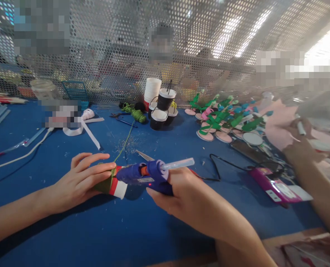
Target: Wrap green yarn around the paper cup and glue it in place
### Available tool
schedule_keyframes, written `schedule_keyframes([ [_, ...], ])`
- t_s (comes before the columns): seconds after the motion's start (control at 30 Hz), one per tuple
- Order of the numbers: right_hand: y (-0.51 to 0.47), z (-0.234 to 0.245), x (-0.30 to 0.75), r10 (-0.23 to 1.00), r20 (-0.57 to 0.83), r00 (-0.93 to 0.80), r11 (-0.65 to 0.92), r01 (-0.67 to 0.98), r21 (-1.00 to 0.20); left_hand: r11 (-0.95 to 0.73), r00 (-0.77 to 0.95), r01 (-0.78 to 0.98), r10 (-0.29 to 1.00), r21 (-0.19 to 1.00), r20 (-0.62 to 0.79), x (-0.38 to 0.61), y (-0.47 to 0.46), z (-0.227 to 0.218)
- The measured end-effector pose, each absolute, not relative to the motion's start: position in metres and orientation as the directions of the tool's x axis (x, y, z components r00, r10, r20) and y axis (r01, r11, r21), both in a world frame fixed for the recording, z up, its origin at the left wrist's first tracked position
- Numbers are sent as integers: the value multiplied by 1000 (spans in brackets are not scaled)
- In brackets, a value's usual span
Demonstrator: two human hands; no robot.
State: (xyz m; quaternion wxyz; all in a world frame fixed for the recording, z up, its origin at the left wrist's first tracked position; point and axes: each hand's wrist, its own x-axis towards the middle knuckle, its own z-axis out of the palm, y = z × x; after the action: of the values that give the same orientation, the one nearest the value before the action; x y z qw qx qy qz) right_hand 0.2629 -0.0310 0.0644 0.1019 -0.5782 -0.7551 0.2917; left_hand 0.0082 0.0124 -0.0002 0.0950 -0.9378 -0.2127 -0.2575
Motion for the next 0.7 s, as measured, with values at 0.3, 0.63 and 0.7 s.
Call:
schedule_keyframes([
  [0.3,-34,65,264,911,-161,-379,234,798,-555,-882,744,468,422,45,518,9,13,0],
  [0.63,-26,68,256,948,-239,-210,2,755,-656,-892,779,448,352,-66,519,8,11,-3],
  [0.7,-24,71,253,945,-283,-166,-72,737,-672,-893,782,445,347,-73,517,7,10,-3],
])
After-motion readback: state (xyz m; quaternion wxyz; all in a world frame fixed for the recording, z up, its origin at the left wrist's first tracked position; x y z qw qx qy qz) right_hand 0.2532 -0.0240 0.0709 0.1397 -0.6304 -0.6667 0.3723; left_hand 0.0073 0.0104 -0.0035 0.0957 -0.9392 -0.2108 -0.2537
